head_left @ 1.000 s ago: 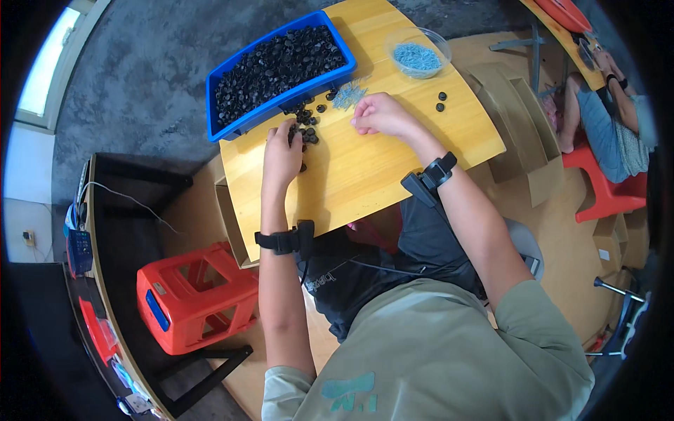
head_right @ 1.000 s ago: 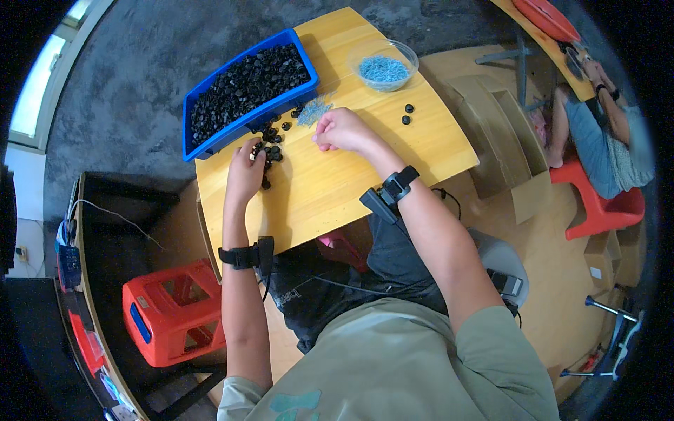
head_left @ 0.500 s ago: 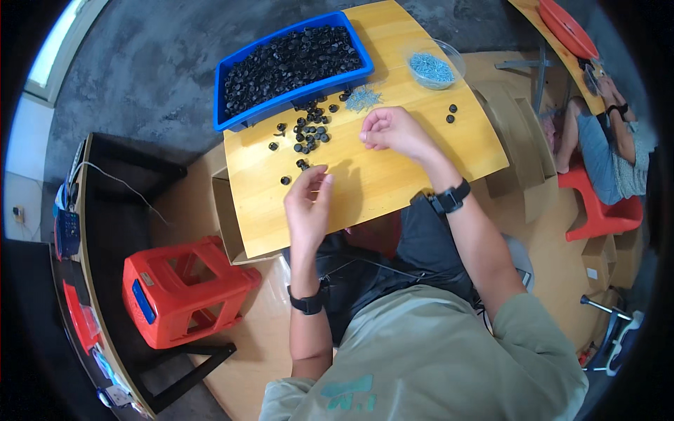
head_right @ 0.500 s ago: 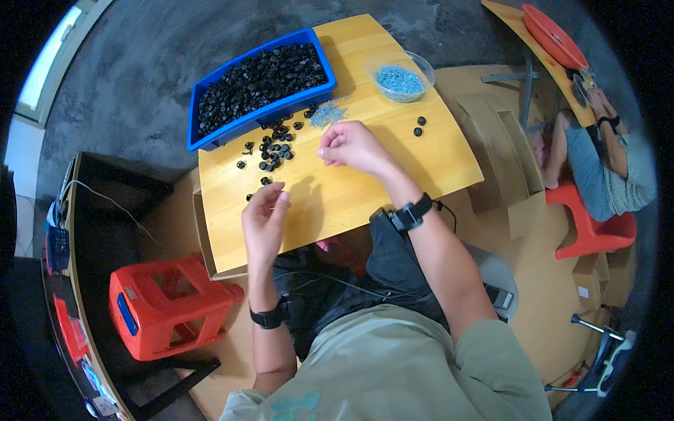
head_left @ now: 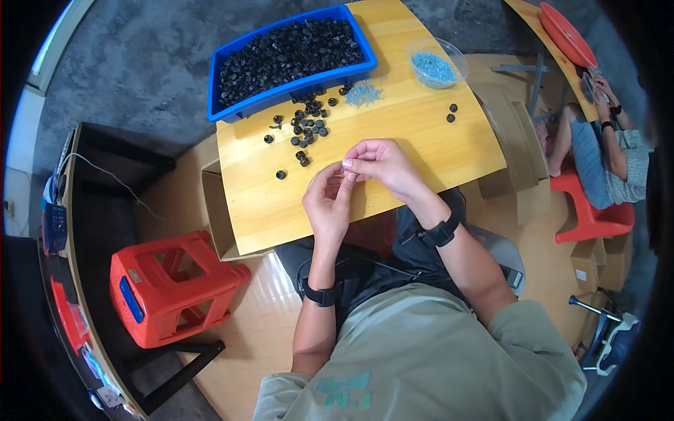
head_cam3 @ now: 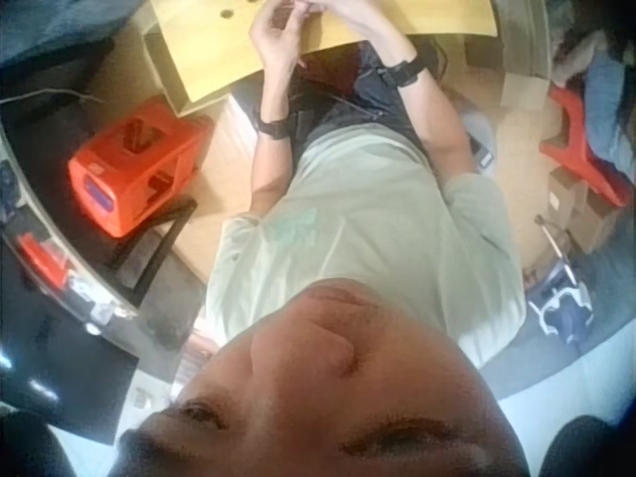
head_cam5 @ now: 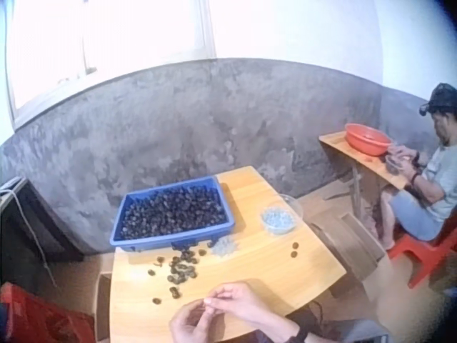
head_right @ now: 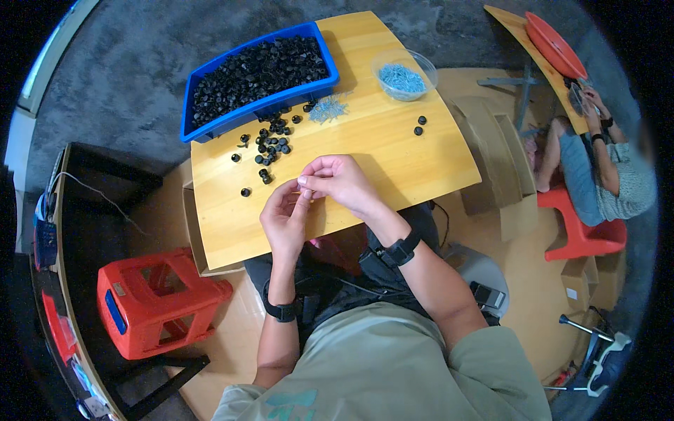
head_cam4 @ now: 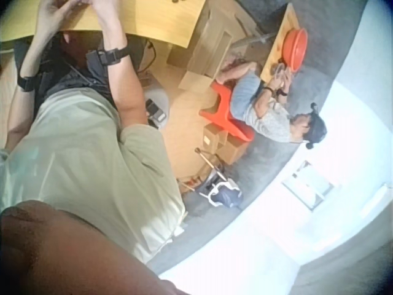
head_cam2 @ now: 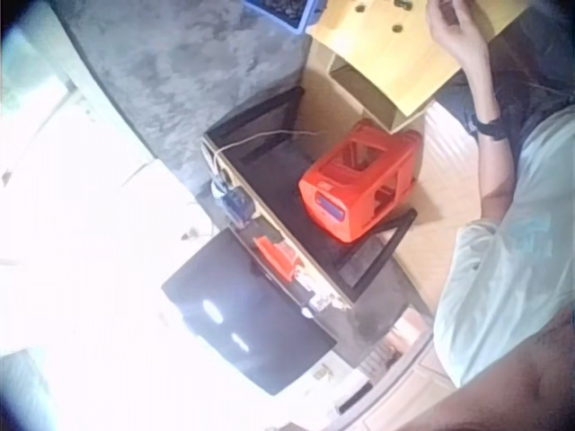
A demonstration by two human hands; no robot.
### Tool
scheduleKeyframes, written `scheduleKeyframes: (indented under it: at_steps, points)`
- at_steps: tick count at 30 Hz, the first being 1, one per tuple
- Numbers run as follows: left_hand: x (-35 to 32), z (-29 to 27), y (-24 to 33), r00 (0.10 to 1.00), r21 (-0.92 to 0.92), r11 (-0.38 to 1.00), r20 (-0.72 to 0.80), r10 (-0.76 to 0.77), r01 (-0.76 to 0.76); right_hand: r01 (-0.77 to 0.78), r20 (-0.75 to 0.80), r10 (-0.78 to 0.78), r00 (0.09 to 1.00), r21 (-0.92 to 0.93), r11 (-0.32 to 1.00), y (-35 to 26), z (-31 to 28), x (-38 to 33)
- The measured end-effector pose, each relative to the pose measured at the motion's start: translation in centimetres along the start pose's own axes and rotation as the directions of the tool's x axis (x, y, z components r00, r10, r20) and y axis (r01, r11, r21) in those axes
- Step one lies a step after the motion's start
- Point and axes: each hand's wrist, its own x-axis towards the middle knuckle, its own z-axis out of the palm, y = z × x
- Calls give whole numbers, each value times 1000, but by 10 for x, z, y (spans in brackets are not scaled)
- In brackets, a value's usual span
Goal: Assembling small black plastic/rubber components manually.
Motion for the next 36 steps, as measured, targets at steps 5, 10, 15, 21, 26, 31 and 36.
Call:
scheduleKeyframes:
  at_steps: [5, 10, 15, 21, 26, 31, 36]
  points:
    - [-6, 1, 1, 1000, 19, 1000, -16, -11, 12, -4, -14, 4, 1000, -15, 1000, 2, -2, -5]
    - [-6, -1, 0, 999, -34, 999, -31, -29, 28, 4, 7, -4, 1000, 10, 1000, 5, -6, -7]
    - [-5, -1, -1, 999, -81, 996, -41, -35, 31, 2, 57, -3, 998, 10, 1000, 6, -7, -7]
    - [-6, -3, 4, 994, -141, 986, -46, -97, 89, 22, 77, -22, 997, 10, 1000, 8, -7, -8]
    - [-5, -4, 5, 993, -136, 986, -48, -106, 99, 50, 79, -50, 996, 4, 999, 11, -6, -8]
    - [-4, -1, 8, 992, -155, 982, -46, -115, 106, 72, 27, -71, 997, -8, 997, 12, -1, -9]
    - [-1, -1, 7, 986, -134, 980, -59, -154, 145, 90, -16, -91, 996, -49, 995, 15, 2, -7]
